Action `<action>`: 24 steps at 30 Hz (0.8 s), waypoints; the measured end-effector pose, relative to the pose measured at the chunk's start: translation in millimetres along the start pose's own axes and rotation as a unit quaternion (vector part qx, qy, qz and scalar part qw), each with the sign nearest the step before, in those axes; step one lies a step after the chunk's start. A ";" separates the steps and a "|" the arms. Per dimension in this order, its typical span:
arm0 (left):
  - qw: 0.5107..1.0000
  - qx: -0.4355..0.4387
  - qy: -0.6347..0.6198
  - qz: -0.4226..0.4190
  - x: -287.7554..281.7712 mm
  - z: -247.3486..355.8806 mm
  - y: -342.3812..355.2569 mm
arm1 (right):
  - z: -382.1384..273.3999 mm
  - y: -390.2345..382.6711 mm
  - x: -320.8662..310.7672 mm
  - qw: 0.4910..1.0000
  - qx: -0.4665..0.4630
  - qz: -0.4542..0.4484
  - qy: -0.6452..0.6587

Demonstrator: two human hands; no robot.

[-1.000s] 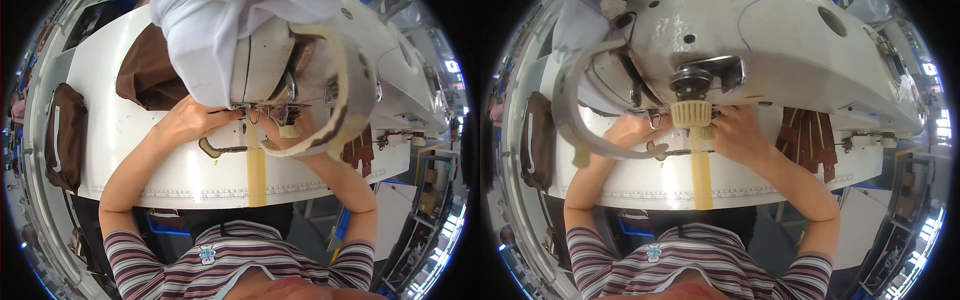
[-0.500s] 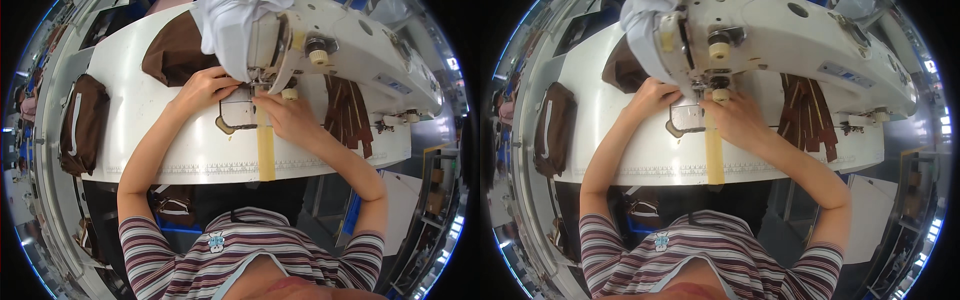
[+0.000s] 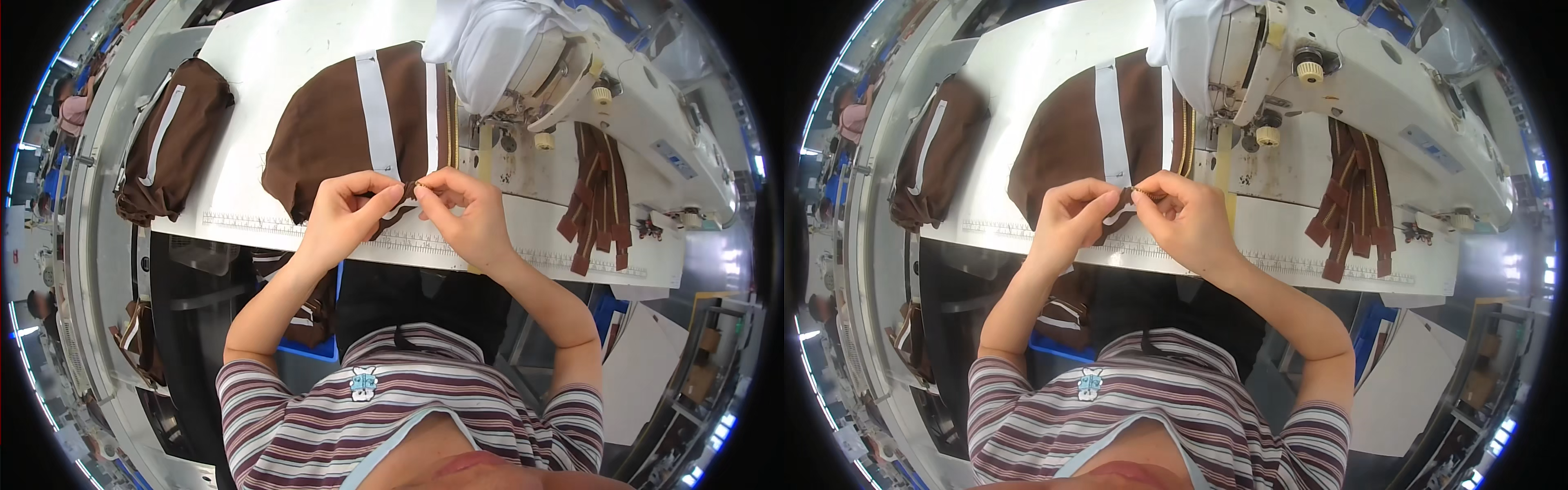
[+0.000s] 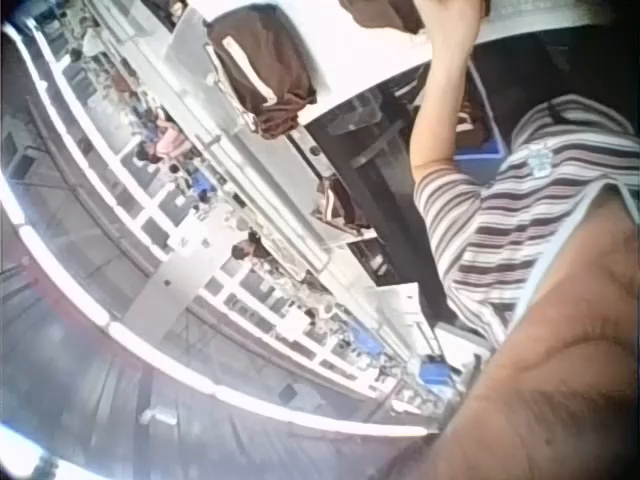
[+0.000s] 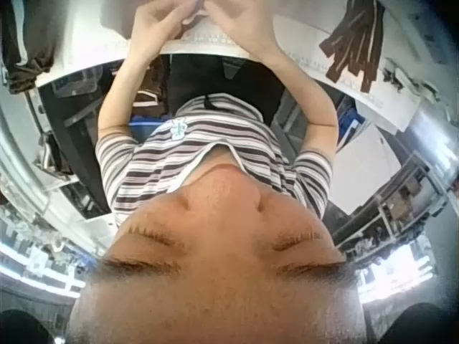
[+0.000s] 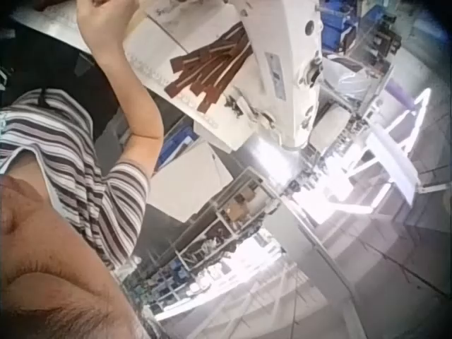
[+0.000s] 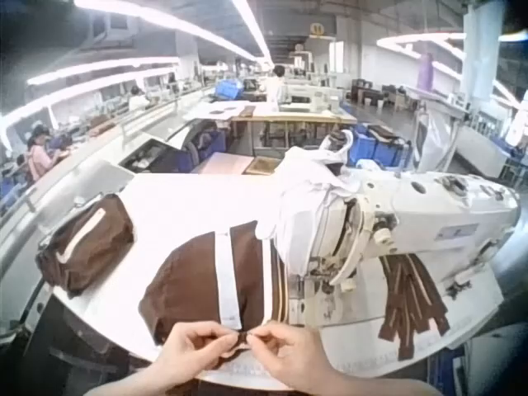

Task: Sew together brown fabric components to assemble a bag using an industrial sewing machine.

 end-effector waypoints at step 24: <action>0.486 -0.096 0.468 0.732 -204.6 -329.3 -140.3 | -14.8 -57.8 -59.3 0.961 -0.124 0.042 -0.242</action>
Point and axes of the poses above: each hand's wrist, its own y-axis towards the middle knuckle, its own x-axis out of the palm, z = x × y, the point moved 5 cm from there along y, towards the middle knuckle, and after that the axes turned 11 degrees about -x, right-handed, at the moved point
